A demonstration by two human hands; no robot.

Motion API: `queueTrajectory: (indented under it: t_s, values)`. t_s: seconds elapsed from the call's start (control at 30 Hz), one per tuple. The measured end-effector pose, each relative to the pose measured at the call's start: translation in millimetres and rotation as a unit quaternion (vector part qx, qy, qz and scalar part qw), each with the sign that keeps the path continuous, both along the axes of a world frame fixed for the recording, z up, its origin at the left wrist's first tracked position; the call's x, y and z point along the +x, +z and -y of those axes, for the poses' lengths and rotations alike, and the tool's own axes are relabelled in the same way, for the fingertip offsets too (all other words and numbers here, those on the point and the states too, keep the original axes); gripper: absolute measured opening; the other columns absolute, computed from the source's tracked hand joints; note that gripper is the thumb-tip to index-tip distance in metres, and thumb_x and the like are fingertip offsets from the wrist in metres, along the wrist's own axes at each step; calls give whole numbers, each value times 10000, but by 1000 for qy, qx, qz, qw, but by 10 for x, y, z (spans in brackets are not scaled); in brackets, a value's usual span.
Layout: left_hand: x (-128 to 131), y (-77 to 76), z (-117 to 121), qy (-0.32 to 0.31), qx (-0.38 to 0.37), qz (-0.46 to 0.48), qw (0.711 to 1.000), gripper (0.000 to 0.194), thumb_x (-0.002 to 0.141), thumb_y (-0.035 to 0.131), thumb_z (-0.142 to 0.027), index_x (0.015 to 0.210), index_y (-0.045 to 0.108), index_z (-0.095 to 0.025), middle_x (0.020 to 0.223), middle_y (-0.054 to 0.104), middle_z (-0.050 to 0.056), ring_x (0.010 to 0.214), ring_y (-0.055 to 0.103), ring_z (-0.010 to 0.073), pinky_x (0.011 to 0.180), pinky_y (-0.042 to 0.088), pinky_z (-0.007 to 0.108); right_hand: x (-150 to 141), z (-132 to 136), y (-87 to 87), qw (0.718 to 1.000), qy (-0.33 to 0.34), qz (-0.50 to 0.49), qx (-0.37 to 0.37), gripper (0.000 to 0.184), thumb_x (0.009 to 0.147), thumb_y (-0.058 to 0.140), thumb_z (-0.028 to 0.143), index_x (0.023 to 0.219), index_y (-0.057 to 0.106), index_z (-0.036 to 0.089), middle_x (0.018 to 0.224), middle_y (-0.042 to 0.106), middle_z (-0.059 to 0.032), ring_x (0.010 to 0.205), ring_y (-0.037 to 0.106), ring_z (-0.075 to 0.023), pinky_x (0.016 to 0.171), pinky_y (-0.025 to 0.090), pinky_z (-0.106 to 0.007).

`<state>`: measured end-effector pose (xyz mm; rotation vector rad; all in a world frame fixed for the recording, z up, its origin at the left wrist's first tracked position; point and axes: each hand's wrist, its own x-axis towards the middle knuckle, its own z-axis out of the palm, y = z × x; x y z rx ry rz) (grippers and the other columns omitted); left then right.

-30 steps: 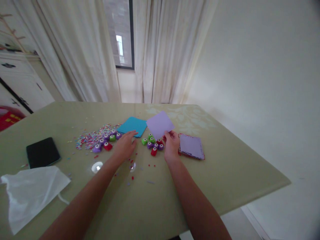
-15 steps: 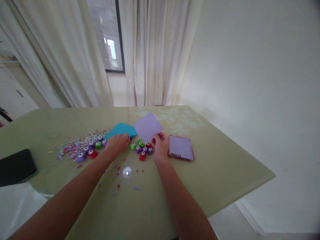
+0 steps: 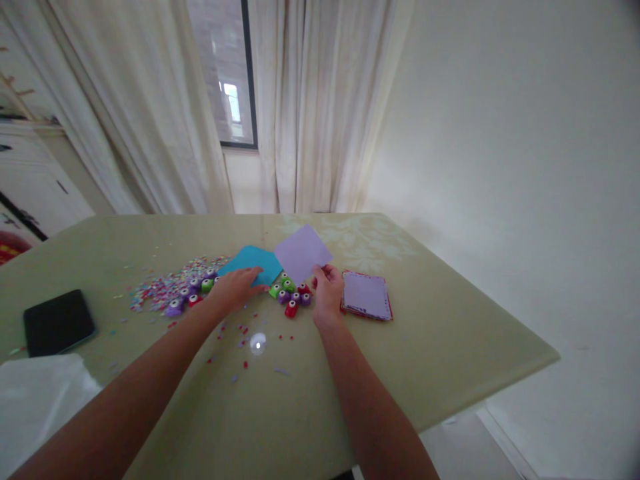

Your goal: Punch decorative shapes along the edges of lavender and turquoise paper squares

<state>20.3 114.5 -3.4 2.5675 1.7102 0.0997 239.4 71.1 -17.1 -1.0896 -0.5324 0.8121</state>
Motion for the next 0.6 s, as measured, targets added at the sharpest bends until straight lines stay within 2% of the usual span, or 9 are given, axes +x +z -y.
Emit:
queueTrajectory:
  t_s: [0.07,0.13,0.33,0.4,0.5,0.6]
  values:
    - [-64,-7,-18,-29,-7,2,1000,376,1013,639,-457,1302,771,-256,1323,800,132,1259,740,340,1029,547,388,-5,3,-5,1000,1,-3,-1,219,720,748,368,827,636,213,652,603,62,540,524,-116,506,384,-236]
    - [-105,-11,-36,-44,-12,1,999,330,990,646,-420,1218,812,-248,1268,815,138,1225,750,347,1022,549,392,-11,7,-7,1000,4,-5,-1,221,714,747,367,830,644,209,652,595,66,535,508,-110,505,378,-235]
    - [-138,-41,-64,-57,-19,-5,998,407,887,649,-239,1258,815,-269,1264,822,129,1214,753,349,1013,558,402,-13,-1,-19,1000,12,-9,0,226,698,757,367,809,646,203,638,580,75,528,474,-101,508,351,-233]
    - [-143,-53,-61,-56,-17,-8,998,410,895,623,-208,1254,813,-265,1269,818,134,1220,751,347,1021,556,410,-8,-3,-23,1000,13,-9,3,228,691,761,368,799,649,202,630,577,75,536,471,-101,506,331,-233]
    - [-150,-56,-45,-60,-14,-11,998,362,973,584,-265,1261,801,-241,1285,808,146,1227,748,340,1040,545,412,-3,0,-25,1000,15,-12,4,229,681,759,366,798,656,199,614,567,80,538,462,-100,503,315,-231]
    - [-146,-39,-14,-68,-15,-13,998,407,1000,630,-440,1315,763,-220,1339,785,148,1257,730,343,1047,537,399,-7,5,-25,1000,17,-17,0,223,679,752,366,788,642,205,596,553,86,518,444,-98,494,307,-230]
